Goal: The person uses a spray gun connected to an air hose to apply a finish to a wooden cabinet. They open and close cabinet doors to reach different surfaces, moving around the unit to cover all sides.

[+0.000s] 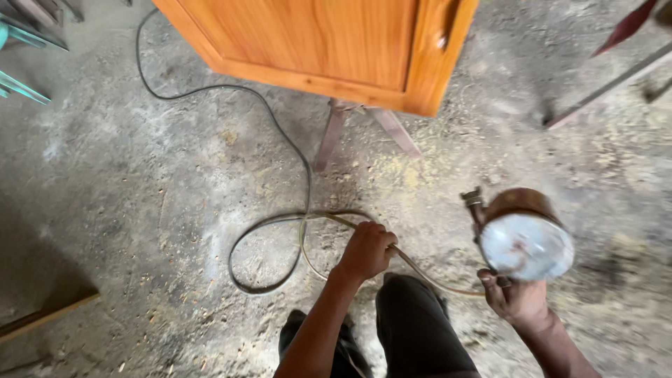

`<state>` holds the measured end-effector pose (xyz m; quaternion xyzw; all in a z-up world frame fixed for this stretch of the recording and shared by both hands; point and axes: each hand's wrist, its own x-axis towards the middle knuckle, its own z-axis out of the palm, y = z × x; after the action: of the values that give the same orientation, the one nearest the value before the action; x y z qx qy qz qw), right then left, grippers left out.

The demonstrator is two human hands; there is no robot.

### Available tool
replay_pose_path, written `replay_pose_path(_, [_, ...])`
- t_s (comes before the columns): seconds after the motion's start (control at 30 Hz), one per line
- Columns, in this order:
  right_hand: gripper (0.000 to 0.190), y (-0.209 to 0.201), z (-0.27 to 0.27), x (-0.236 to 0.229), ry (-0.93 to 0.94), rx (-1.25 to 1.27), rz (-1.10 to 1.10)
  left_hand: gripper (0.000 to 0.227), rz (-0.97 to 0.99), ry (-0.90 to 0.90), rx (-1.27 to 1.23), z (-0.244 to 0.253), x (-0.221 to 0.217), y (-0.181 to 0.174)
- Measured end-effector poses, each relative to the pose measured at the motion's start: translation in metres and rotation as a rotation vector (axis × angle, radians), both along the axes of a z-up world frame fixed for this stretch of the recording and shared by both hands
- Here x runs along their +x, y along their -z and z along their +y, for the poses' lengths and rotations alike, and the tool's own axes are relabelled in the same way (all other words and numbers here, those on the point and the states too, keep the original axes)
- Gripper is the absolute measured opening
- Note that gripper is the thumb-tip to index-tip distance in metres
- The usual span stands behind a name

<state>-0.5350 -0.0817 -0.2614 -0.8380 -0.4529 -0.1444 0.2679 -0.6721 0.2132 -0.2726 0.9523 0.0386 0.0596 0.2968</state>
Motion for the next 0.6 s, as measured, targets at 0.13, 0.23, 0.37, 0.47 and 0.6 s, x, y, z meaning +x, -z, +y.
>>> replay_pose_path(0.13, [0.051, -0.131, -0.027, -0.007, -0.007, -0.107, 0.317, 0.022, -0.01, 0.031, -0.131, -0.055, -0.012, -0.092])
replay_pose_path(0.23, [0.023, -0.214, -0.046, -0.011, -0.226, -0.037, -0.072, 0.021, -0.013, 0.023, -0.229, -0.08, -0.033, -0.153])
replay_pose_path(0.37, [0.027, -0.268, -0.077, -0.017, -0.256, 0.185, -0.365, 0.016, 0.087, -0.011, -0.352, -0.095, -0.074, -0.225])
replay_pose_path(0.47, [0.023, -0.278, -0.094, -0.02, -0.2, 0.232, -0.146, 0.018, 0.118, -0.109, -0.369, -0.095, -0.1, -0.275])
replay_pose_path(0.6, [0.022, -0.285, -0.092, -0.009, -0.032, 0.142, 0.144, 0.021, 0.112, -0.181, -0.355, -0.102, -0.12, -0.313])
